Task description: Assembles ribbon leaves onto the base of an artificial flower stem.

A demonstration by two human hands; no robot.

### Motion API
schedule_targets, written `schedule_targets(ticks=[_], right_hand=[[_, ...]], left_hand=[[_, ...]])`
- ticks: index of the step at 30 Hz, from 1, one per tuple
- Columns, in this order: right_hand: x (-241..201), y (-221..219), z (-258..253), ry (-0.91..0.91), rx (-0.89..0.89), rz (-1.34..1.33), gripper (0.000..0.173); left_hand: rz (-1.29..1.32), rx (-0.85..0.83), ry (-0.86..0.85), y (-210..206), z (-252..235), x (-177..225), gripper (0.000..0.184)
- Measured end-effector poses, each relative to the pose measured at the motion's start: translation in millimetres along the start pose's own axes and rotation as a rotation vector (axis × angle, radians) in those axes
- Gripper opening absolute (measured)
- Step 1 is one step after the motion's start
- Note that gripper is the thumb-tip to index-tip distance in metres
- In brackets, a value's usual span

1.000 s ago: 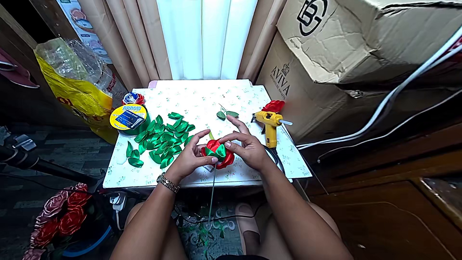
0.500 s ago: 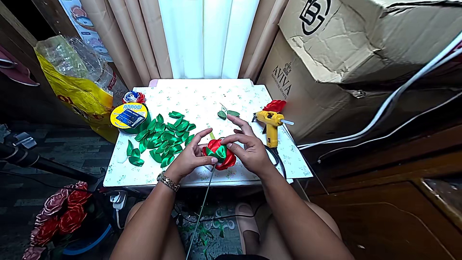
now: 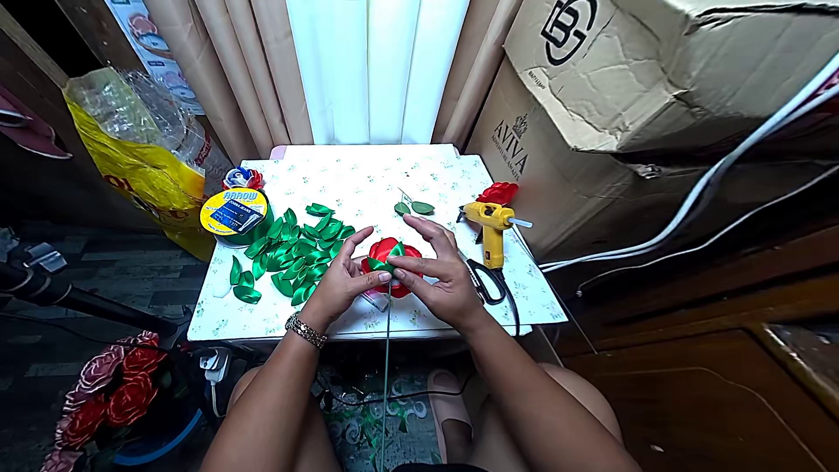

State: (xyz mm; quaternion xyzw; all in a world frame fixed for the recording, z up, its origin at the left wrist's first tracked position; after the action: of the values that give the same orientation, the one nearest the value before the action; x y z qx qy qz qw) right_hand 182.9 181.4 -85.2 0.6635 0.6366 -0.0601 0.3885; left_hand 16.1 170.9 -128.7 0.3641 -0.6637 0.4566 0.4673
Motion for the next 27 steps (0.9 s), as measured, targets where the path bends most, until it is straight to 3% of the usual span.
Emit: schedule_targets(ticks=[21, 27], right_hand=[[9.0, -4.5, 3.8, -0.049, -0.009, 0.028, 0.018], [10.6, -5.1, 5.0, -0.059, 0.005, 0.010, 0.030]], left_hand=[[-0.017, 0.076, -0.021, 0.5, 0.8, 1.5, 0.083], [-0.027, 0.077, -0.024, 0.7, -0.1, -0.3, 0.082]])
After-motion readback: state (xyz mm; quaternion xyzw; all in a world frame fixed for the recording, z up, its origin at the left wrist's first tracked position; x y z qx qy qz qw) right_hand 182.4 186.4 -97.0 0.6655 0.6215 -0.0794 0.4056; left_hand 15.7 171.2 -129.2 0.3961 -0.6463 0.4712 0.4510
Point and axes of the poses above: each hand's wrist, its own z-axis away from the middle knuckle, its own y-axis out of the back of the hand, x = y × z, the point moved 5 cm from there along -z, towards the middle knuckle, and after that the axes turned 2 degrees about -x, right-handed, at the moved point
